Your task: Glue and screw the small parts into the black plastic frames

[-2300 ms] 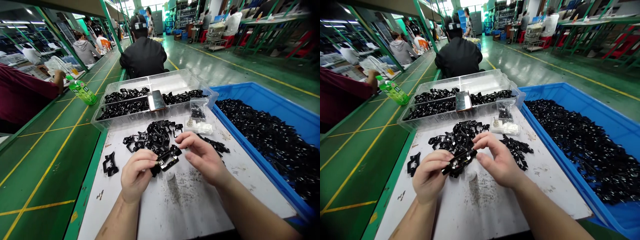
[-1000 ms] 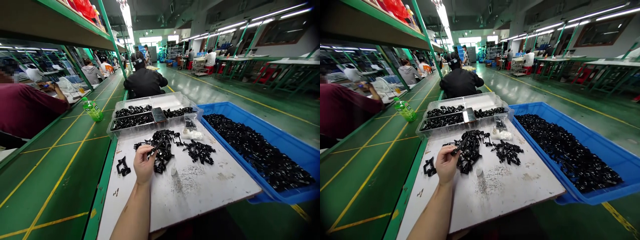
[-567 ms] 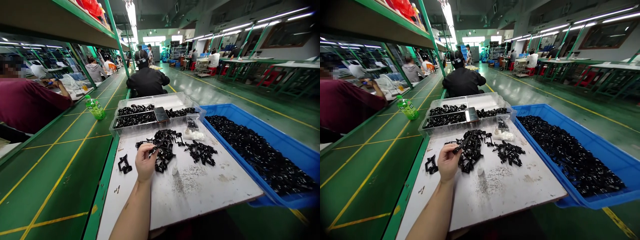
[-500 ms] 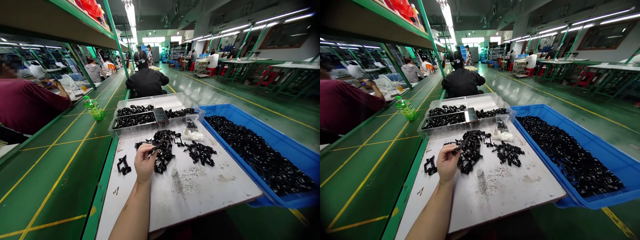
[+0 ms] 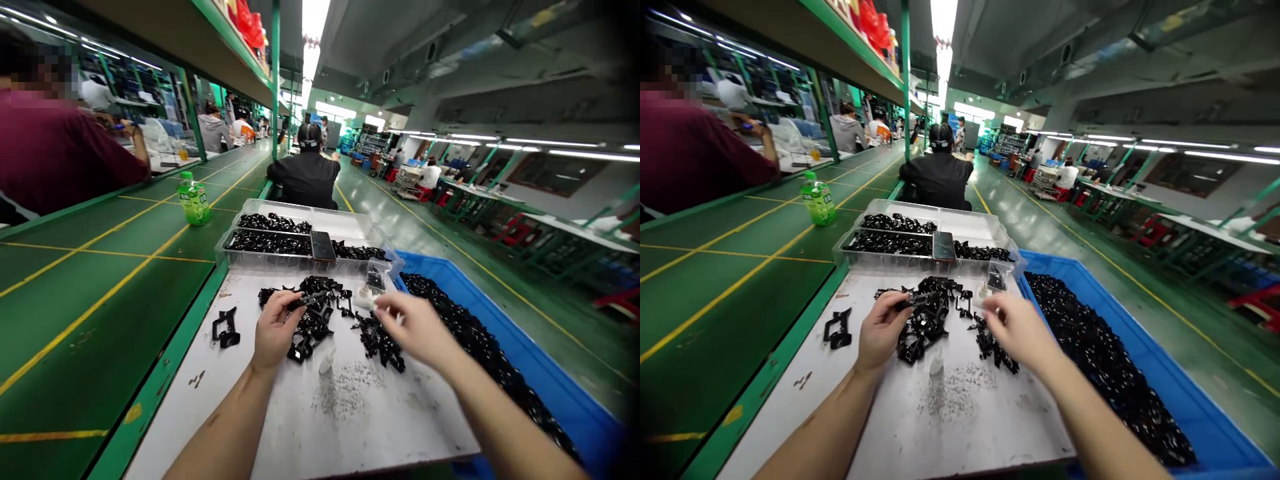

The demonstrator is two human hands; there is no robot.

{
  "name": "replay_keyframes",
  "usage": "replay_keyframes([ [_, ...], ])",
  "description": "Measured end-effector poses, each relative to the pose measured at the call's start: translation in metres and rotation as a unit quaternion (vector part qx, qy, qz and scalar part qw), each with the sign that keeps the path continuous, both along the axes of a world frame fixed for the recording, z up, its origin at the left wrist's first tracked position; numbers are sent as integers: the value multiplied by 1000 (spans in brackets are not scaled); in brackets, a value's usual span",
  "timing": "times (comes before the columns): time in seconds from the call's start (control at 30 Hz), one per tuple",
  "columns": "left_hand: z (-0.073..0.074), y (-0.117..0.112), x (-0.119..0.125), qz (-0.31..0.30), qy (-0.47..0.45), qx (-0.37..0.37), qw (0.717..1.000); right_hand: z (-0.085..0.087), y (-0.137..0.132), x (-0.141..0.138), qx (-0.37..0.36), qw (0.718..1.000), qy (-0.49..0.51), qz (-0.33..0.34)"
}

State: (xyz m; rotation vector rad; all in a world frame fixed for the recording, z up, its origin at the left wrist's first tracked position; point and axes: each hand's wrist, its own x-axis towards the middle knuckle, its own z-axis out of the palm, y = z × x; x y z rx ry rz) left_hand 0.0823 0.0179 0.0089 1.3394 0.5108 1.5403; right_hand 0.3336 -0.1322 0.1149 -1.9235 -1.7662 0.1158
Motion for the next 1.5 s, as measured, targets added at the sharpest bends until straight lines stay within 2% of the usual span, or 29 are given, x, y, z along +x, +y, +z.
replay_keyframes([
  [0.1, 2, 0, 1, -16, 7, -35, 999, -39, 28, -6, -144, 982, -125, 3],
  [0.2, 1, -2, 4, -56, 18, -87, 995, -72, 49, -13, -176, 973, -151, 3],
  [0.3, 1, -7, 6, -105, 28, -144, 984, -84, 59, -12, -180, 971, -157, -3],
  [0.37, 2, -10, 6, -127, 34, -176, 976, -83, 60, -6, -180, 972, -152, 7],
  [0.43, 4, -13, 6, -142, 34, -203, 968, -81, 56, 0, -146, 982, -116, 30],
  [0.53, 5, -17, 5, -164, 1, -233, 959, -78, 44, 7, -16, 999, 0, 47],
  [0.6, 6, -20, 5, -180, -22, -237, 954, -76, 35, 7, 60, 994, 75, 43],
  [0.67, 7, -23, 6, -195, -21, -229, 953, -75, 28, 5, 98, 983, 150, 36],
  [0.83, 11, -29, 6, -204, 23, -203, 957, -79, 19, -2, 129, 926, 355, 4],
  [0.93, 9, -30, 6, -216, 43, -207, 953, -65, 15, -7, 160, 900, 404, -32],
  [1.0, 8, -29, 7, -217, 43, -213, 952, -47, 15, -17, 152, 899, 409, -29],
  [1.07, 8, -29, 7, -208, 26, -220, 953, -29, 18, -31, 118, 910, 397, 15],
  [1.13, 11, -30, 8, -202, 8, -236, 950, -21, 24, -46, 105, 915, 385, 63],
  [1.2, 14, -30, 9, -202, -2, -252, 946, -26, 30, -56, 130, 906, 394, 82],
  [1.37, 17, -28, 11, -201, -41, -266, 942, -63, 32, -60, 246, 882, 394, 79],
  [1.5, 20, -29, 10, -208, -39, -281, 936, -74, 30, -64, 260, 878, 390, 102],
])
